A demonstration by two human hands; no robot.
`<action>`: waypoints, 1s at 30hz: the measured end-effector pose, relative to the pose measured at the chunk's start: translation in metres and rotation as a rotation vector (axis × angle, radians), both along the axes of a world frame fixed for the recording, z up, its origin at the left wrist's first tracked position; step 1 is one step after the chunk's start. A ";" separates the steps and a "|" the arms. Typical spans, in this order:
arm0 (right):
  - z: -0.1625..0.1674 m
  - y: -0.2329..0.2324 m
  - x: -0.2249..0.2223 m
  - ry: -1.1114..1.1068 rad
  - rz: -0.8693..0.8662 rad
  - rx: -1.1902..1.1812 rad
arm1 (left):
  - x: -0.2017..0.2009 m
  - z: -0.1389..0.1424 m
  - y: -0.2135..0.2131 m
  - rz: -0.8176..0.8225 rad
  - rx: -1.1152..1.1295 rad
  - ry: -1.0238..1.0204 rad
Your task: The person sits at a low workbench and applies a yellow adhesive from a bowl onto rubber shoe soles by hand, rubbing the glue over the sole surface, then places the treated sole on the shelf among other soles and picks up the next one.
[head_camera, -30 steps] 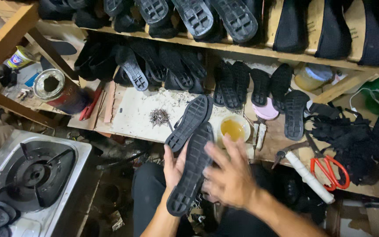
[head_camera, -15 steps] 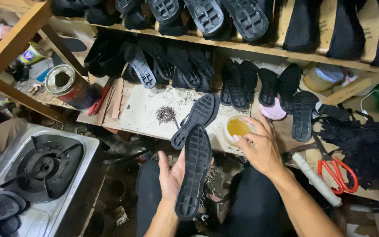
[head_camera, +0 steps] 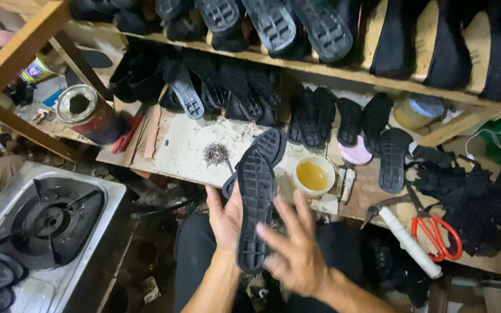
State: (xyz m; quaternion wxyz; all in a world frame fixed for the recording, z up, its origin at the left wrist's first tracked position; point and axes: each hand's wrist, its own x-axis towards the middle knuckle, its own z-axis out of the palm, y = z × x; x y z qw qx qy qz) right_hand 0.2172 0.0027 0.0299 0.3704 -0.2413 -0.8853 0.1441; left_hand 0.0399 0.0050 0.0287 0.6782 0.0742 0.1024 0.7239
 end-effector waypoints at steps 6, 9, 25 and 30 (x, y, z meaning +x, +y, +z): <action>0.005 -0.023 -0.006 0.057 0.043 -0.216 | -0.009 0.016 0.009 0.319 -0.013 0.211; 0.001 -0.020 -0.018 0.166 0.028 -0.561 | -0.005 0.028 0.012 0.427 0.018 0.263; 0.142 0.057 0.001 0.240 -0.137 0.295 | -0.064 0.143 0.041 0.346 0.548 0.459; 0.223 0.105 -0.003 0.196 -0.168 0.605 | -0.097 0.223 0.097 0.255 0.698 0.558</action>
